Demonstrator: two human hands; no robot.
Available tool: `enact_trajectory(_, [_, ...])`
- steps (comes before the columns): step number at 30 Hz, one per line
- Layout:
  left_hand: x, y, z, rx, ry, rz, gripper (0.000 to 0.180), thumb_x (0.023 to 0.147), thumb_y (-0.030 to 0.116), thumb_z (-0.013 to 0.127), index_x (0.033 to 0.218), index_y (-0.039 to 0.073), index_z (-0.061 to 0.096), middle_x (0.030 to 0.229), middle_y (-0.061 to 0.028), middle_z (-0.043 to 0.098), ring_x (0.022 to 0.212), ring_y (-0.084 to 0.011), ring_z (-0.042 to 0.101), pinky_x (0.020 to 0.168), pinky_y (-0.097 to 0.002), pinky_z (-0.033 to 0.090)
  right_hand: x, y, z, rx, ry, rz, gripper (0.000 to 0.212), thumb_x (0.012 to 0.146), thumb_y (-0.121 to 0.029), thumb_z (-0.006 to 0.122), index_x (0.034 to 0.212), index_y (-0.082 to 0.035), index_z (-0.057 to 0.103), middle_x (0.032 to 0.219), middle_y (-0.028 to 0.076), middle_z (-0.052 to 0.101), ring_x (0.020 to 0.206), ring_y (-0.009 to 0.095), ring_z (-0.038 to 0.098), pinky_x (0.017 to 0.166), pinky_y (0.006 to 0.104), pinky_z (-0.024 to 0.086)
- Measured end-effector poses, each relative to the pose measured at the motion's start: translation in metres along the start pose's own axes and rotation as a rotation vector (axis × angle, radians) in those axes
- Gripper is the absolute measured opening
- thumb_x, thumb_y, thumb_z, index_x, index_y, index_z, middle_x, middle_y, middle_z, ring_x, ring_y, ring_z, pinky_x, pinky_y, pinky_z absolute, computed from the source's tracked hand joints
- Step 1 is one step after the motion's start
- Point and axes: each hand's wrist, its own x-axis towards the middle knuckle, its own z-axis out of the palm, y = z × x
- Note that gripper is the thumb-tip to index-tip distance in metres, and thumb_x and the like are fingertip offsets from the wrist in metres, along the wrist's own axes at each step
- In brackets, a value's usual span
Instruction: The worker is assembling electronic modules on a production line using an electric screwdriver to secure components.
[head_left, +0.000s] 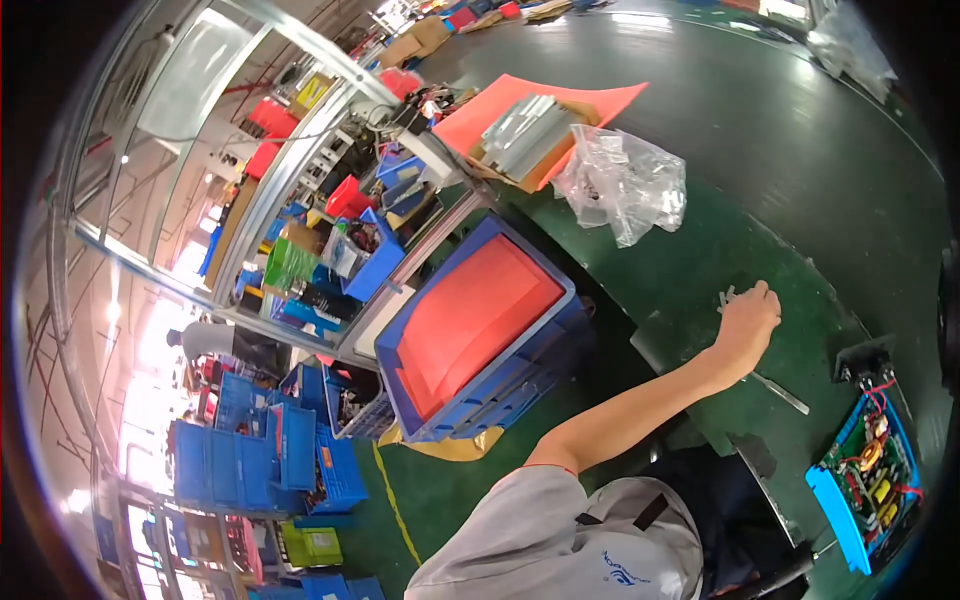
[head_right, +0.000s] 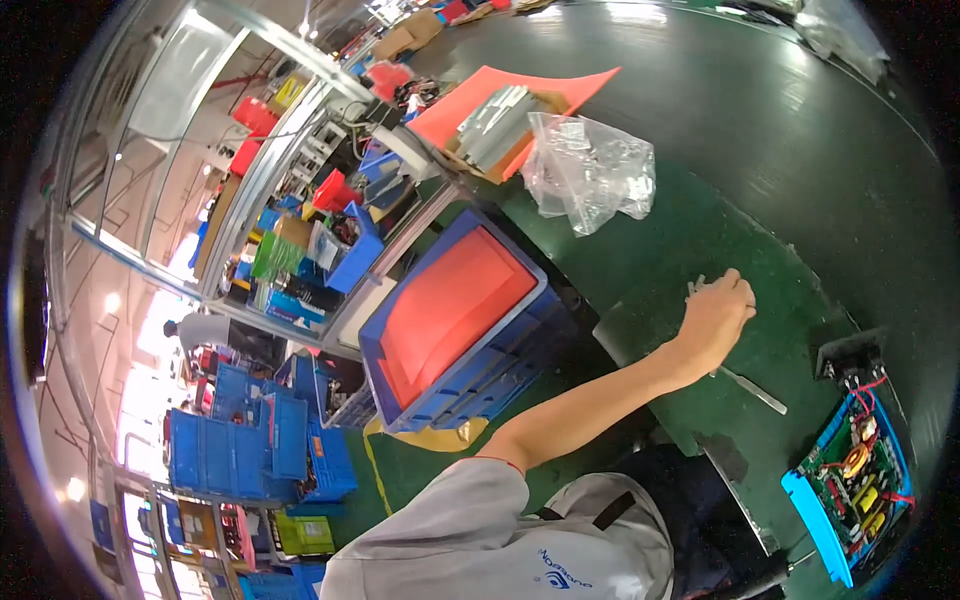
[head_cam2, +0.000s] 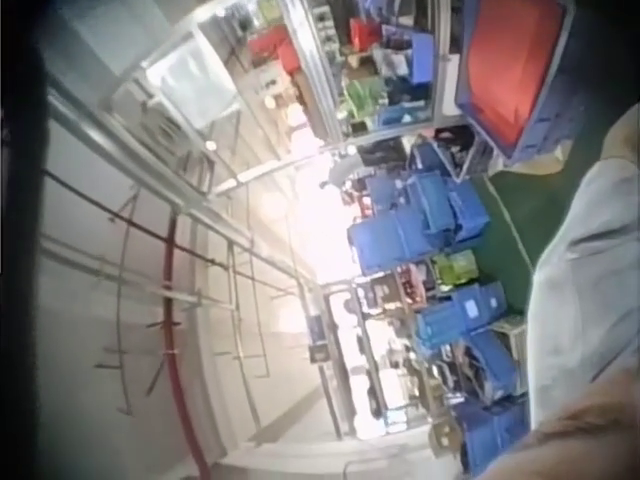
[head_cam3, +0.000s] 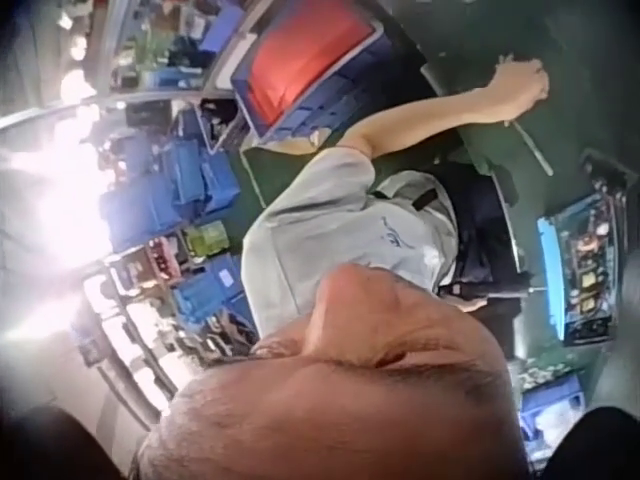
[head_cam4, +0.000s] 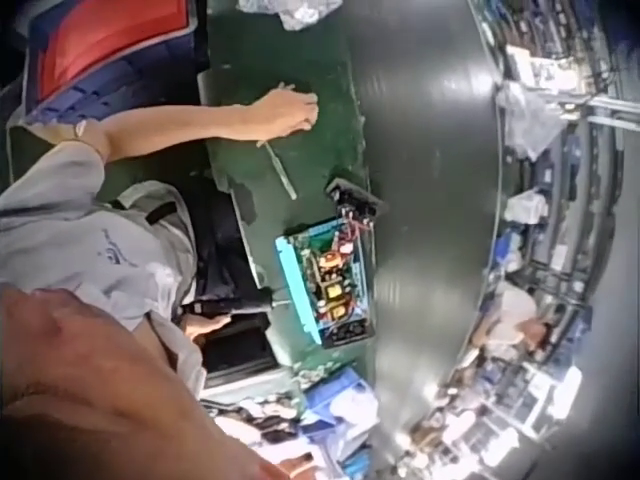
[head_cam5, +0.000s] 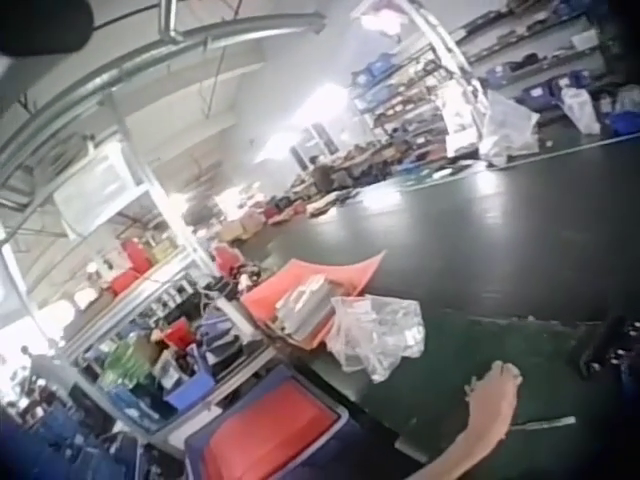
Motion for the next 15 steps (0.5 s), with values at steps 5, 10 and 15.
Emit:
enact_trajectory(5, [0.006,0.029,-0.009,-0.638,-0.081,-0.17,0.016,0.097,0.006,0.065,0.108,0.001,0.056,0.091,-0.012,0.057,0.07,-0.0248,0.067,0.06,-0.0357,0.053,0.013,0.023,0.004,-0.113,-0.028,-0.171,0.05,0.097,-0.038,0.062,0.118,0.007,0.068,0.109,0.018,0.069,0.102,0.023,0.064,0.095,0.0389,0.051])
enact_trajectory(10, [0.009,0.056,-0.01,-1.063,-0.127,-0.168,0.007,0.099,0.0,0.059,0.102,-0.005,0.063,0.096,-0.0114,0.056,0.072,-0.0178,0.067,0.066,-0.0309,0.057,0.028,0.06,-0.001,-0.216,-0.081,-0.337,0.056,0.098,-0.044,0.057,0.122,0.006,0.065,0.103,0.016,0.068,0.095,0.021,0.063,0.088,0.037,0.05])
enact_trajectory(15, [0.01,0.085,-0.016,-1.218,-0.336,-0.067,0.009,0.096,-0.001,0.062,0.102,-0.005,0.068,0.094,-0.0122,0.064,0.078,-0.0172,0.07,0.069,-0.0313,0.059,0.051,0.109,-0.006,-0.308,-0.145,-0.493,0.062,0.098,-0.049,0.052,0.126,0.005,0.063,0.097,0.014,0.067,0.088,0.019,0.062,0.08,0.0351,0.049])
